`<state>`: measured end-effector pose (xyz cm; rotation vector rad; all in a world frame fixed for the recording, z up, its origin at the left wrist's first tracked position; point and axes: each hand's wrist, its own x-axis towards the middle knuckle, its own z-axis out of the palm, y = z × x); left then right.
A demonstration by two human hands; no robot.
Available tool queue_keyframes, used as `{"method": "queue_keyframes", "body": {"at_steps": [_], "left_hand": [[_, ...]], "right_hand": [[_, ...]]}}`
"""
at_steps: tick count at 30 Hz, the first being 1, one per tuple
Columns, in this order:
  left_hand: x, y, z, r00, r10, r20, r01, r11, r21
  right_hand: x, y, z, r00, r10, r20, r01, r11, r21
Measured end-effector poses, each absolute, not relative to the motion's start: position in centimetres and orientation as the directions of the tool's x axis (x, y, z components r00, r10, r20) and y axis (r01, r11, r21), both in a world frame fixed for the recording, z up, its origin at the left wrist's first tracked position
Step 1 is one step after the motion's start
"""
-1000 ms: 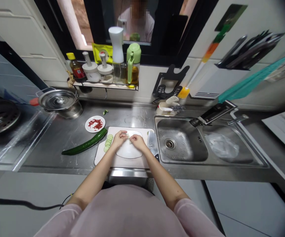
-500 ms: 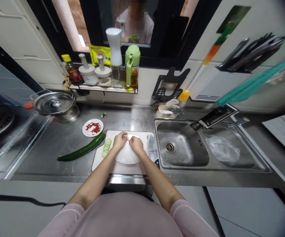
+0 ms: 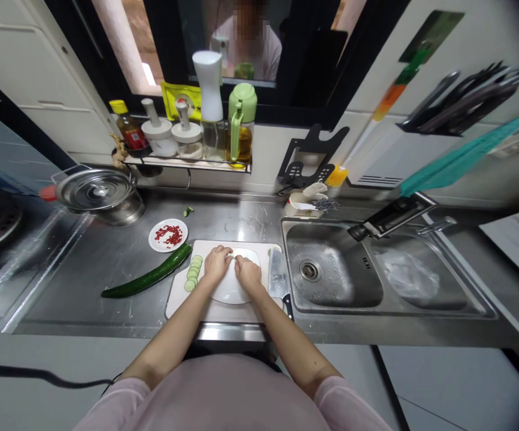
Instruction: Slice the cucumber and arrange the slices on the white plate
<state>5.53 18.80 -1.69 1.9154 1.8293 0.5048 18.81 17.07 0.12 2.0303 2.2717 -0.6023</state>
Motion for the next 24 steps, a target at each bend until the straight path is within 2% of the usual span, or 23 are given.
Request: {"method": "queue_keyframes", "body": {"at_steps": [5,24], "left_hand": [[5.62,18.91,-2.01,0.049,0.998,-0.045,0.843,-0.017,0.537],[5.73,19.32,-1.84,0.077,0.997,-0.017,0.836,-0.055,0.547]], "right_hand": [[18.74,17.02,-0.19,-0.167,0.945,-0.281,0.971,0.108,-0.213],[18.74,17.28,-0.43,-0.171,0.946,-0.276,0.973,0.119,-0.196]]}}
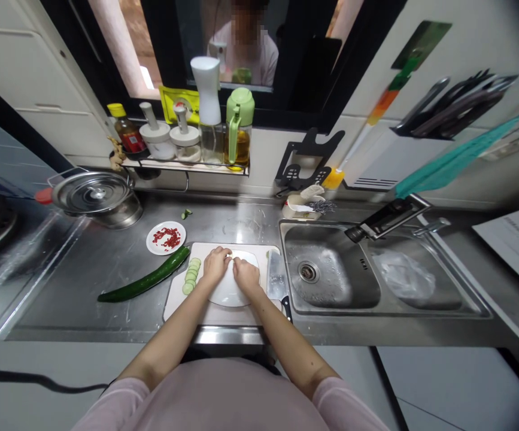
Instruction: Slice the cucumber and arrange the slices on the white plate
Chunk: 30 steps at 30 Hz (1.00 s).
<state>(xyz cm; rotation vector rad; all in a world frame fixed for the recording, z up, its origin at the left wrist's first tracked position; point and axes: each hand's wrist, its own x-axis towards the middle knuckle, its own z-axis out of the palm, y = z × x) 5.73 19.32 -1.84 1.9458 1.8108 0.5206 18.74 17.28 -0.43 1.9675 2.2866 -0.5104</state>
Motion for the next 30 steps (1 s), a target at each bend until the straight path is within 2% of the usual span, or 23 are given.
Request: {"method": "queue_keyframes", "body": {"at_steps": [4,9,13,15,19,22,26,30], "left_hand": [[5.5,19.1,-1.8,0.017,1.000,0.011,0.798,-0.021,0.602],[4.5,16.8,-1.5,-0.175,0.979,0.107,0.697,0.046,0.716],[3.1,12.9,-1.2,-0.293,0.944,0.152,0.677,0.092,0.730],[2.3,10.8,-1.3,-0.350,0.928,0.127,0.693,0.166,0.702],[0.8,7.7,-1.6,-0.532,0.847,0.011,0.714,0.441,0.544],[-0.1,6.6,-2.1,-0.600,0.798,-0.059,0.701,0.560,0.442],[-0.8,6.3,-2.5,-0.616,0.780,-0.108,0.702,0.606,0.373],[-1.1,6.3,-2.4,-0.608,0.790,-0.076,0.695,0.577,0.429]], "right_hand": [[18.7,17.1,0.1,-0.135,0.953,-0.270,0.974,0.076,-0.215],[19.1,16.4,0.7,-0.109,0.958,-0.264,0.963,0.037,-0.266],[19.8,15.5,0.7,-0.124,0.964,-0.235,0.942,0.040,-0.334],[20.1,15.0,0.6,-0.132,0.965,-0.225,0.930,0.042,-0.364],[20.8,14.2,0.3,-0.126,0.972,-0.196,0.912,0.036,-0.409],[21.0,13.8,0.1,-0.121,0.977,-0.174,0.903,0.035,-0.428],[21.0,13.4,0.0,-0.129,0.980,-0.151,0.889,0.047,-0.456],[20.7,13.2,0.1,-0.148,0.979,-0.138,0.873,0.064,-0.484]]}}
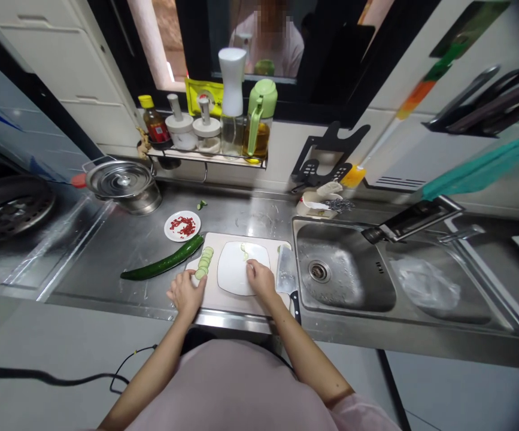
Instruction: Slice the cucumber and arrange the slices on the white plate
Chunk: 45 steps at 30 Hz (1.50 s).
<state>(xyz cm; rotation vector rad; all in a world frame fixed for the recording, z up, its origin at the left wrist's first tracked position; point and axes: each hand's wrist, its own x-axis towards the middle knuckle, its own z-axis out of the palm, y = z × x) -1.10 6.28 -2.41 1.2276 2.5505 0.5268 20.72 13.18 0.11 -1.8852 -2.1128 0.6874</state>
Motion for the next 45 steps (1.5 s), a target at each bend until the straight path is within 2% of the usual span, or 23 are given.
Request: {"method": "queue_keyframes", "body": {"at_steps": [4,7,10,15,21,25,28,30,34,37,45], "left_hand": [[-1.2,6.3,-2.3,-0.596,0.799,-0.076,0.579,0.493,0.649],[-0.8,7.0,-2.0,-0.550,0.824,-0.134,0.317,0.354,0.880],[0.2,8.3,-1.0,-0.444,0.879,-0.173,0.044,0.214,0.976],[1.9,9.5,1.3,-0.282,0.943,-0.178,-0.050,0.170,0.984],[2.9,9.5,2.5,-0.266,0.949,-0.168,-0.007,0.173,0.985],[3.2,9.7,3.1,-0.195,0.926,-0.324,-0.067,0.317,0.946],[3.5,10.0,3.5,-0.067,0.868,-0.492,-0.195,0.472,0.859],[3.6,10.2,3.8,-0.005,0.841,-0.541,-0.274,0.519,0.810],[3.8,10.5,4.2,0.051,0.836,-0.546,-0.359,0.525,0.771],[4.0,10.9,4.5,0.024,0.850,-0.526,-0.373,0.496,0.784],[4.6,11.8,5.2,-0.091,0.916,-0.391,-0.243,0.360,0.901]], "right_hand": [[20.4,12.9,0.5,-0.161,0.982,-0.103,0.839,0.081,-0.539],[19.9,12.9,0.9,-0.192,0.979,-0.068,0.779,0.110,-0.618],[18.9,12.9,1.4,-0.270,0.962,-0.025,0.661,0.167,-0.732],[17.7,13.1,1.9,-0.367,0.927,0.079,0.440,0.248,-0.863],[18.2,13.0,2.2,-0.298,0.953,0.060,0.406,0.183,-0.895],[18.9,12.8,3.2,-0.253,0.965,0.071,0.407,0.173,-0.897],[19.6,12.5,4.1,-0.280,0.949,0.145,0.402,0.253,-0.880],[19.9,12.3,4.4,-0.305,0.935,0.182,0.406,0.301,-0.863],[20.5,12.1,4.3,-0.311,0.933,0.181,0.437,0.310,-0.844],[20.6,12.2,4.3,-0.311,0.933,0.184,0.434,0.311,-0.845],[20.2,12.7,5.1,-0.260,0.958,0.123,0.351,0.212,-0.912]]}}
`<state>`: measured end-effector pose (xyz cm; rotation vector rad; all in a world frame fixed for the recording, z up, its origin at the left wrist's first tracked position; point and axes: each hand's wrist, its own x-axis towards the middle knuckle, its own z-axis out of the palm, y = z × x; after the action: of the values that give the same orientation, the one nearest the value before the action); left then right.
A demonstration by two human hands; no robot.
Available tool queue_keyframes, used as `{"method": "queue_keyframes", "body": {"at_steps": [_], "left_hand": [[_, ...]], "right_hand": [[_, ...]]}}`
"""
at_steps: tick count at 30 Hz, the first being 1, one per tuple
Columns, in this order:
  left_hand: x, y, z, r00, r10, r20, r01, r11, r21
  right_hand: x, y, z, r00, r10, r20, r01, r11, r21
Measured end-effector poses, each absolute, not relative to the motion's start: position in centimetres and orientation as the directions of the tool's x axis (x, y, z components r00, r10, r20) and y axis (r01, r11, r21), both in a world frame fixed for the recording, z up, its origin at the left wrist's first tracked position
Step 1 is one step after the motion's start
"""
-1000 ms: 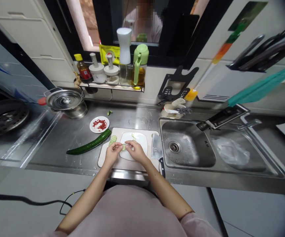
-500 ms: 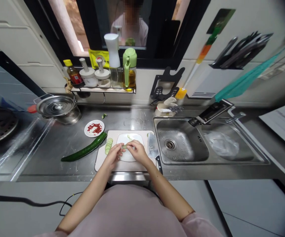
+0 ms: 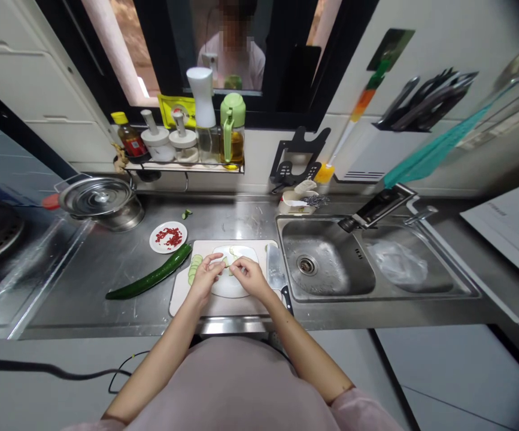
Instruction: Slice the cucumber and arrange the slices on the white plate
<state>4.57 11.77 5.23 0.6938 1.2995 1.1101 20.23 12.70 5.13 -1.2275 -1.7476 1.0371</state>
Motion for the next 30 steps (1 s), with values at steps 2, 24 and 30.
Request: {"method": "queue_keyframes", "body": {"at_steps": [2,24,30], "left_hand": [[4.6,11.8,5.3,-0.117,0.934,-0.339,-0.199,0.312,0.929],[5.3,11.7,2.0,-0.159,0.971,-0.177,-0.073,0.167,0.983],[5.3,13.2,-0.2,-0.189,0.968,-0.166,-0.058,0.158,0.986]], "right_hand": [[20.1,12.7,5.1,-0.242,0.967,0.074,0.323,0.153,-0.934],[20.3,13.9,2.3,-0.109,0.958,-0.266,0.222,-0.237,-0.946],[20.9,15.5,1.5,-0.085,0.950,-0.302,0.402,-0.244,-0.882]]}}
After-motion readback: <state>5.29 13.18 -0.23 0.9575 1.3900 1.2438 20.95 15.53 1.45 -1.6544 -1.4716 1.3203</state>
